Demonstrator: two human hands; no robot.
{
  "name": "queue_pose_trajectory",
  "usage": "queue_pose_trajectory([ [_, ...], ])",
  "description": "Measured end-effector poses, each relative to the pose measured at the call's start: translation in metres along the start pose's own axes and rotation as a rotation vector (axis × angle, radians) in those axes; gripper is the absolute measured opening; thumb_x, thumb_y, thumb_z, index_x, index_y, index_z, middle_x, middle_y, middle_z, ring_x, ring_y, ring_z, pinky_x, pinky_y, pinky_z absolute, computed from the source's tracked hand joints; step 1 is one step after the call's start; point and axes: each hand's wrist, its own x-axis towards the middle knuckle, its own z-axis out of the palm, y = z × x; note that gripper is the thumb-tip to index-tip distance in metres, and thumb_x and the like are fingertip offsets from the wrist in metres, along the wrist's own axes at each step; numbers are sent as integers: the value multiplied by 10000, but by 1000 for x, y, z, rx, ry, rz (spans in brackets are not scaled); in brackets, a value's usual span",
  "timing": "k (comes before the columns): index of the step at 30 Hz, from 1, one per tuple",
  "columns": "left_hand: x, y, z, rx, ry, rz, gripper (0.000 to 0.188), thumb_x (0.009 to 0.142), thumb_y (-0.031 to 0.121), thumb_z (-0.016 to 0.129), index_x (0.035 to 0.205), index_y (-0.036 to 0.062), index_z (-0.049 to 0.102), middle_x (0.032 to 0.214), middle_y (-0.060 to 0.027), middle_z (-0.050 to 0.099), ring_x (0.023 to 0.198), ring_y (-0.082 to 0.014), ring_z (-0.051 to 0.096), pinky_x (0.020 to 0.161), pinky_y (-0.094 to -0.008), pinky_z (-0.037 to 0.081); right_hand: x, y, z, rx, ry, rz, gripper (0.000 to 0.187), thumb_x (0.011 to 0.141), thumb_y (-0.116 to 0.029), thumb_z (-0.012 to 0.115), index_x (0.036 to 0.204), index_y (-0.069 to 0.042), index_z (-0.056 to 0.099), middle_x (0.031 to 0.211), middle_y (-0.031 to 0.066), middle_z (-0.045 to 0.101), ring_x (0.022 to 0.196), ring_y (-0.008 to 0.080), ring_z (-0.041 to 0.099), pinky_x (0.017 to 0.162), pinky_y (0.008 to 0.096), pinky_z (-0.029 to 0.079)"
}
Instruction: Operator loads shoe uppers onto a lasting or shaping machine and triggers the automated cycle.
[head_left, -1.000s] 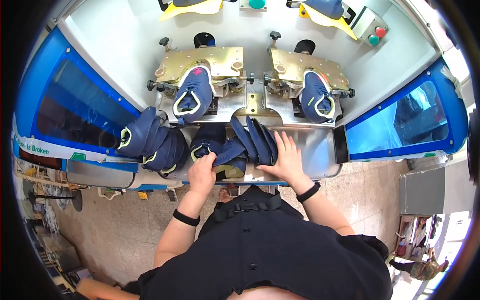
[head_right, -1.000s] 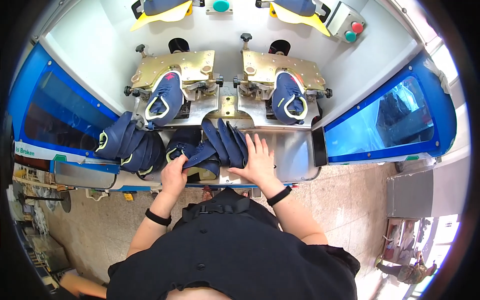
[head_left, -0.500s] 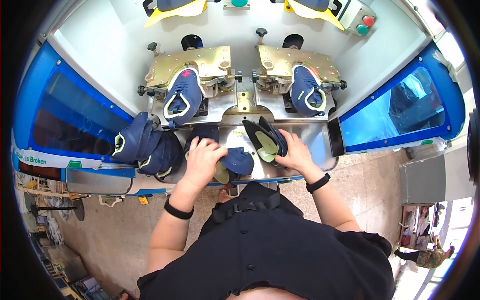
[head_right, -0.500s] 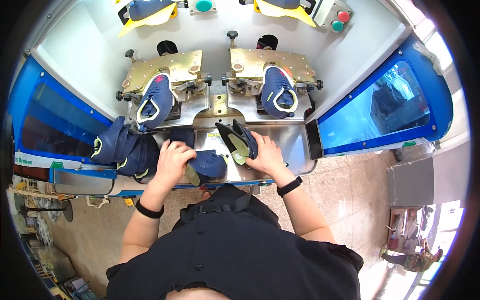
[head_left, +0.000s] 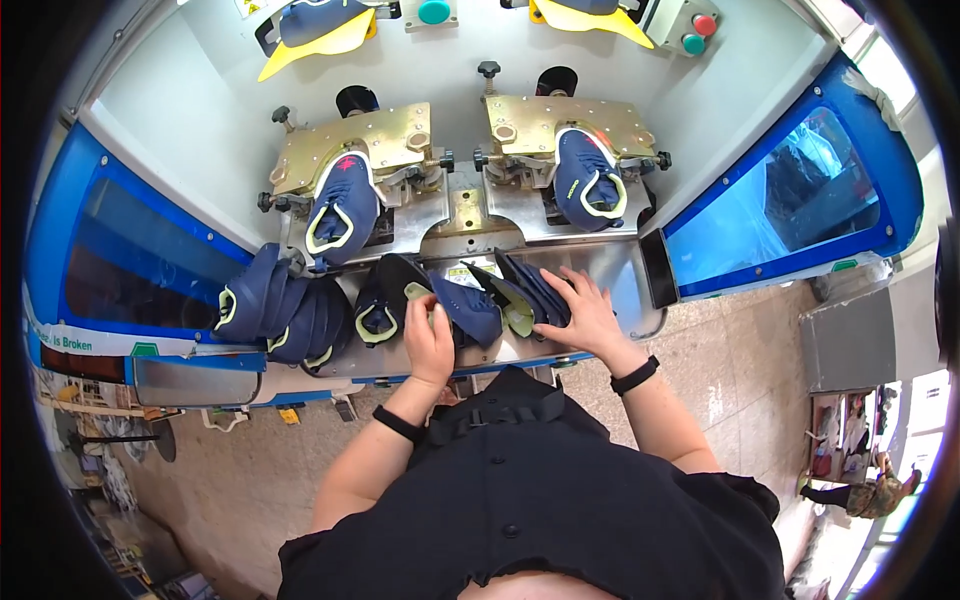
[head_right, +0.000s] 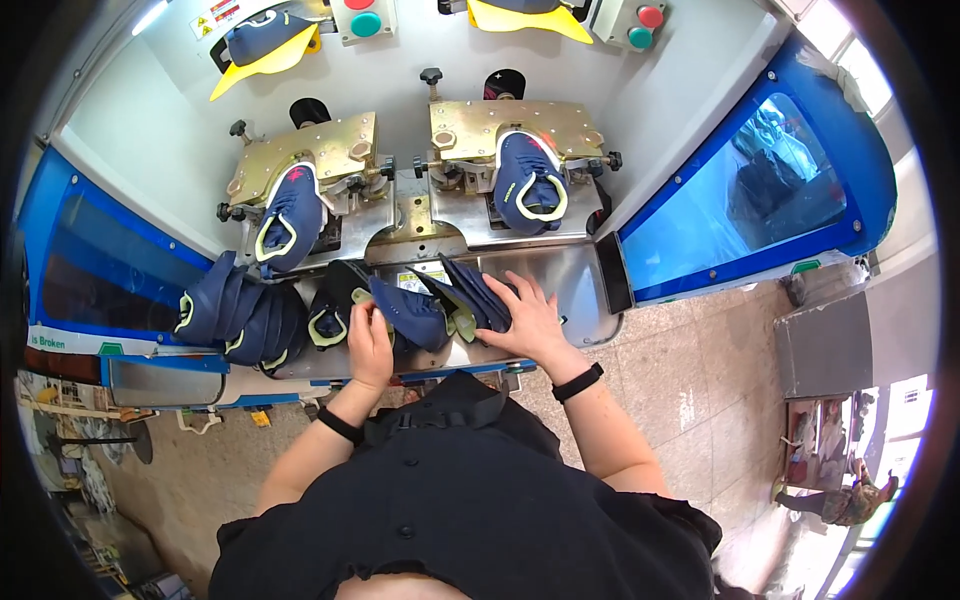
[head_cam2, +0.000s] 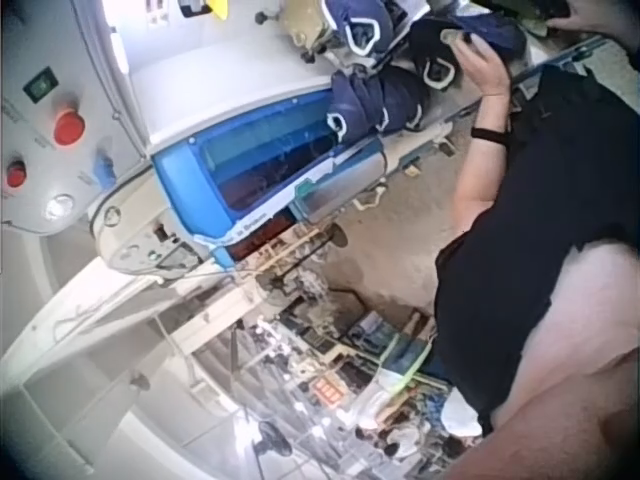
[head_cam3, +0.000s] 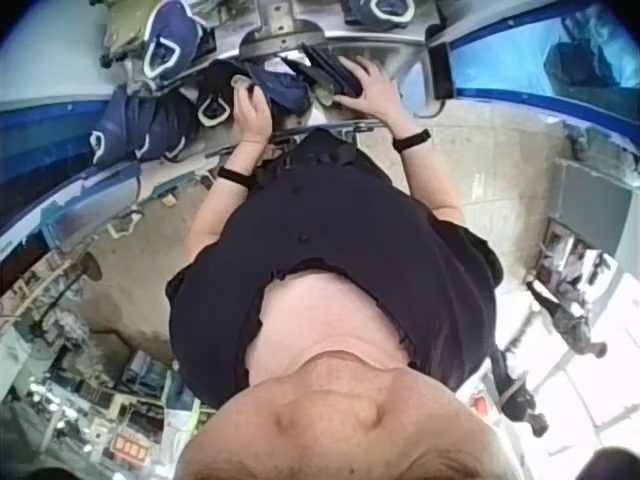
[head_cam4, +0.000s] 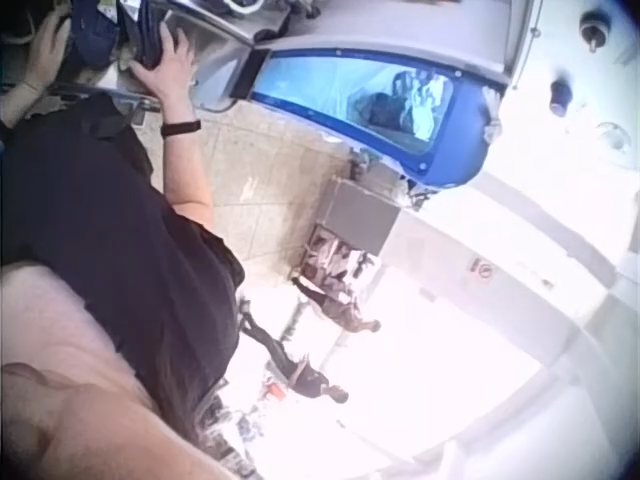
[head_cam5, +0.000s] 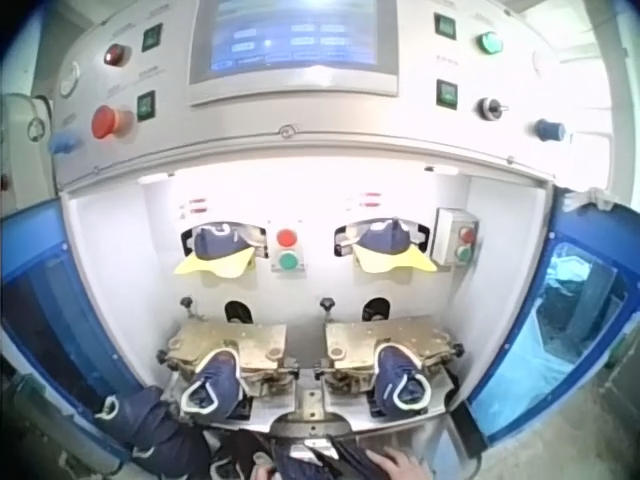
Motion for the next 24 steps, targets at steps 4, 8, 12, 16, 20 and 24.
queue_pose_trajectory([
  [4, -2, 31, 9, 115, -157, -250, 707, 770, 436, 793, 1191, -38, 481, 1097, -218, 640, 1048, -373, 631, 898, -420, 505, 4, 50, 10, 612, 109, 50, 986, 718, -537, 795, 1486, -68, 393, 1408, 255, 485, 1320, 402, 462, 1123, 422, 358],
  [8, 1, 19, 29, 137, -192, -401, 780, 758, 421, 792, 1269, -29, 413, 1084, -233, 675, 1001, -413, 661, 876, -462, 515, -3, 88, 23, 681, -11, 110, 983, 681, -511, 834, 1473, -95, 427, 1404, 263, 466, 1290, 395, 486, 1100, 431, 386],
  [12, -4, 3, 42, 88, -288, -308, 649, 794, 321, 739, 1294, 24, 452, 1056, -248, 684, 985, -432, 658, 862, -474, 520, -12, 80, 18, 542, -25, 69, 928, 631, -447, 882, 1439, -201, 497, 1275, 213, 487, 1210, 389, 531, 1044, 426, 453],
  [16, -1, -10, 49, -86, -506, -215, 691, 816, 309, 731, 1385, 32, 452, 1104, -239, 677, 1043, -379, 662, 927, -415, 508, -29, 85, 22, 543, -32, 32, 884, 641, -441, 879, 1413, -188, 533, 1244, 218, 487, 1208, 390, 522, 1059, 427, 434],
  [20, 43, -25, 44, -452, -560, -399, 392, 943, 227, 664, 1262, 16, 577, 1107, -101, 689, 997, -151, 639, 880, -319, 520, -23, 75, 32, 770, -101, 174, 851, 696, -405, 859, 1430, -146, 514, 1258, 226, 498, 1233, 368, 513, 1075, 415, 413],
  [24, 67, -19, 22, -108, -431, -227, 398, 938, 329, 647, 1180, 13, 626, 1015, -164, 718, 929, -245, 699, 835, -340, 525, 0, 42, 49, 848, 41, 70, 822, 743, -384, 832, 1450, -147, 485, 1290, 211, 494, 1247, 348, 508, 1083, 399, 403],
])
